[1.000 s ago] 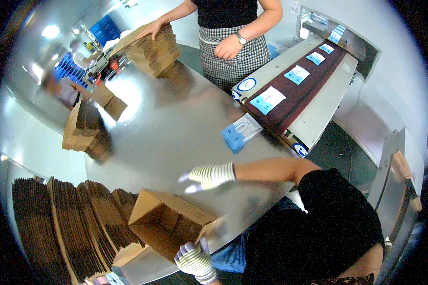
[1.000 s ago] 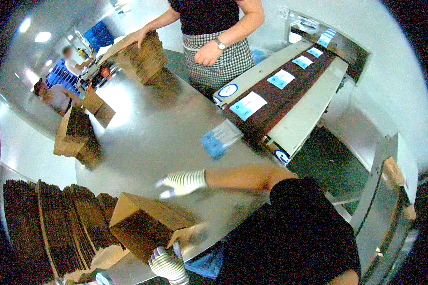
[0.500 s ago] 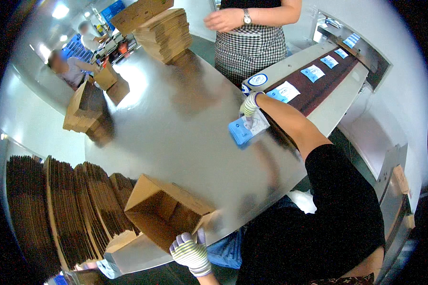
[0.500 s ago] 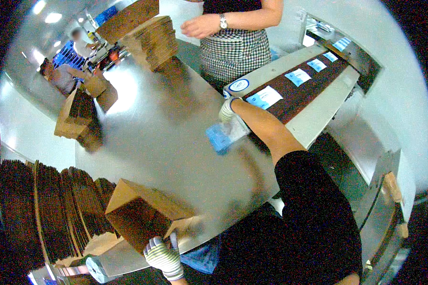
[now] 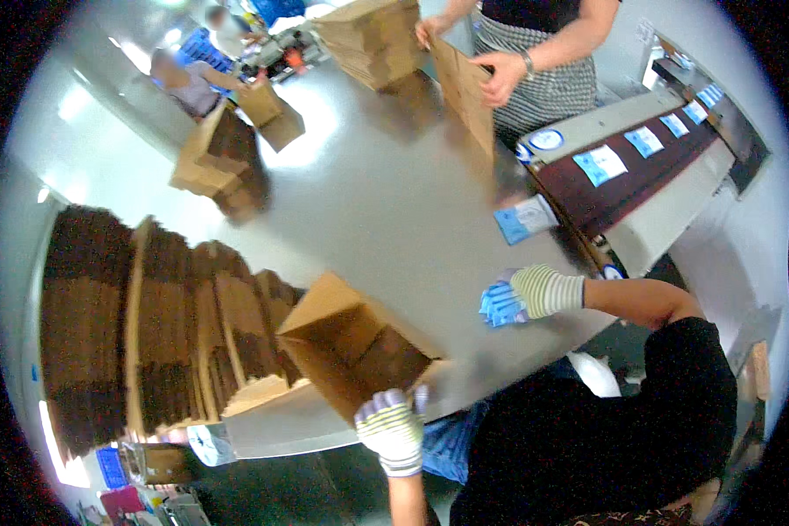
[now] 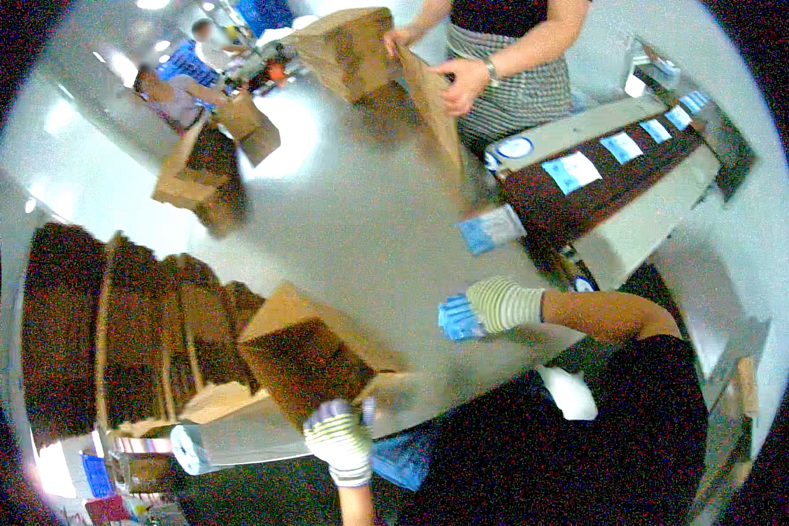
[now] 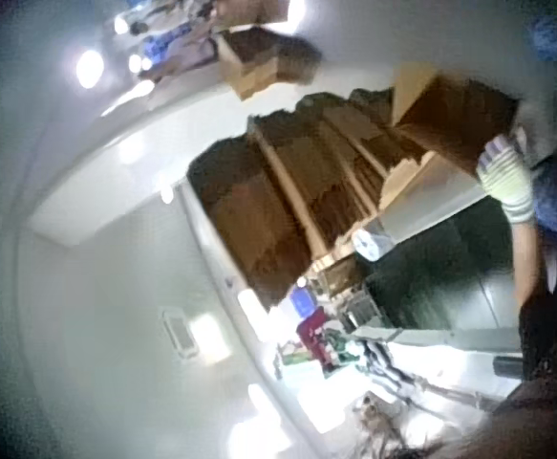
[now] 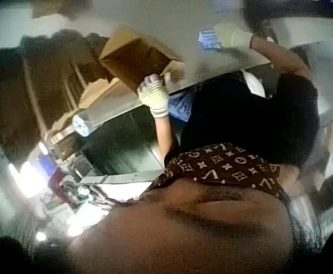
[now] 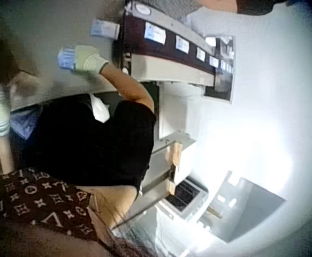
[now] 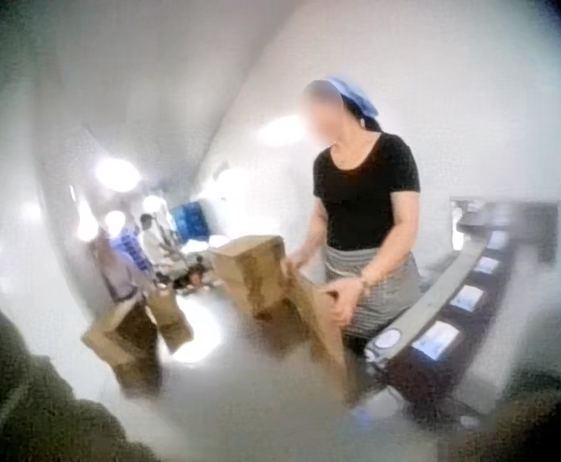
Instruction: The person picks up flat cardboard pieces from a stack, folds them into boxes, and then places several blue packaged items from a conveyor belt into the boxes.
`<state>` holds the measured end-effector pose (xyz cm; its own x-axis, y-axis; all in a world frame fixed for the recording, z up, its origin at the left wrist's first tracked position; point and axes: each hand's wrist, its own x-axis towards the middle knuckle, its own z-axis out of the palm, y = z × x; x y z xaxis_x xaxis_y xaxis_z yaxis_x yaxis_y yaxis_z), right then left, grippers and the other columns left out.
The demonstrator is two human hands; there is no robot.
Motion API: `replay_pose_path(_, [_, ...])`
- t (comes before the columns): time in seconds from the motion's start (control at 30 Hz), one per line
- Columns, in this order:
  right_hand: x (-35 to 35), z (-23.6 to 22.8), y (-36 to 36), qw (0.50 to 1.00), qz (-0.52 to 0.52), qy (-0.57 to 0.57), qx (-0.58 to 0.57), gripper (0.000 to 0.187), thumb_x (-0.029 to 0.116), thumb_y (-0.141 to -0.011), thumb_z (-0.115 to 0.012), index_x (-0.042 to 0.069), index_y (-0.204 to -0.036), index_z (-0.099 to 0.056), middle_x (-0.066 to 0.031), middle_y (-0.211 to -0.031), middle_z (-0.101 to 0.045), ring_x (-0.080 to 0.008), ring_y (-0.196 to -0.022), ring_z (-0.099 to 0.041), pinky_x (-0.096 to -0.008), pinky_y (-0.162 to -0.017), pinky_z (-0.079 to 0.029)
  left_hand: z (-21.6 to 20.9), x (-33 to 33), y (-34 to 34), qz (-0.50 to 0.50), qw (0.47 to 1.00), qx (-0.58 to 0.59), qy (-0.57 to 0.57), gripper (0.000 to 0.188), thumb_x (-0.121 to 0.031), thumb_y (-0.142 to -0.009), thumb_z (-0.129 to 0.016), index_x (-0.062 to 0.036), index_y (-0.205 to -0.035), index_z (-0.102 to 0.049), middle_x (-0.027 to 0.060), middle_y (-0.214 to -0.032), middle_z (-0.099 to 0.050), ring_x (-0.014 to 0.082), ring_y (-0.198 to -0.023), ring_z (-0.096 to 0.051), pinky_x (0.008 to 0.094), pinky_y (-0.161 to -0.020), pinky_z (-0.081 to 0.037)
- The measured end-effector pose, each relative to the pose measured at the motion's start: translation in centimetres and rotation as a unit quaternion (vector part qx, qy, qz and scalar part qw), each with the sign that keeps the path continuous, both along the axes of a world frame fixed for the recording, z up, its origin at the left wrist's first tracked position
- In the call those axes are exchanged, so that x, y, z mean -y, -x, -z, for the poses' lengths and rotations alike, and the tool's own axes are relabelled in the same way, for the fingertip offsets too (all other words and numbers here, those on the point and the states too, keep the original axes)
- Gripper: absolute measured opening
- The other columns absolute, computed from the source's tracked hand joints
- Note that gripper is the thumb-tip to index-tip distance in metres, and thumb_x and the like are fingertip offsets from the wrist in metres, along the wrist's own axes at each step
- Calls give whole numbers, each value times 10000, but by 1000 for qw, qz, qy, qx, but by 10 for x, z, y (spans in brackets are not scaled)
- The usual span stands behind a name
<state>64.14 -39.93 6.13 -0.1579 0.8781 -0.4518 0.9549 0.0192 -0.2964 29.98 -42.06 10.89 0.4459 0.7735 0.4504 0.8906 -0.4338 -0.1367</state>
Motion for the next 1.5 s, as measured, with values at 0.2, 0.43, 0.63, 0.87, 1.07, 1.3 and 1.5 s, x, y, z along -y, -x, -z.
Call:
replay_pose_path(0.2, [-38,-104,76,790,-125,-196,-568,495,265,-773,-712,87,-1205,-549,-113,-1119,-630,-272,-1056,-593,-396,-920,-467,-11,1,-1,31,999,2,-9,344,-444,-812,-623,-156,-698,-472,27,-625,-477,202,-582,-508,358,-611,-427])
replay_pose_path(0.43, [-57,-145,184,891,-199,-207,-351,472,338,-705,-696,42,-1031,-527,-143,-911,-647,-314,-839,-639,-430,-718,-519,-4,22,-7,36,999,-4,-31,326,-419,-751,-658,-139,-777,-494,34,-684,-480,206,-622,-501,374,-625,-405])
replay_pose_path(0.63, [-32,-80,220,903,-366,-210,78,353,232,-913,-411,54,-1202,-508,-177,-1109,-608,-333,-1023,-587,-497,-840,-476,-5,45,-21,49,997,-51,-14,73,-217,-765,-529,-156,-787,-495,1,-700,-468,169,-630,-491,348,-615,-397])
replay_pose_path(0.87, [-40,-79,201,920,-378,79,-65,352,232,-858,-529,70,-1170,-531,-124,-1058,-610,-330,-1004,-582,-455,-796,-502,-1,46,-20,44,998,-35,-9,108,-245,-760,-553,-158,-808,-511,1,-721,-497,179,-658,-509,366,-633,-425])
replay_pose_path(1.07, [-26,-117,140,858,-314,-293,-282,381,255,-827,-615,92,-1163,-543,-120,-1066,-602,-311,-980,-586,-431,-838,-491,9,36,-12,32,998,-50,-21,227,-305,-756,-591,-116,-864,-529,49,-770,-521,211,-708,-520,381,-619,-412])
replay_pose_path(1.3, [-40,-101,26,923,-127,-325,-162,410,344,-858,-588,62,-1155,-581,-153,-1062,-629,-335,-954,-607,-441,-851,-484,7,34,-26,18,999,14,-28,313,-409,-778,-626,-124,-762,-497,54,-666,-496,251,-628,-519,410,-583,-408])
replay_pose_path(1.5, [-59,-99,-64,967,-20,-250,-40,395,321,-837,-626,56,-1127,-590,-160,-1014,-649,-323,-963,-617,-410,-847,-488,13,24,-22,34,998,46,-35,317,-363,-771,-658,-109,-703,-480,69,-624,-453,263,-579,-495,409,-582,-410])
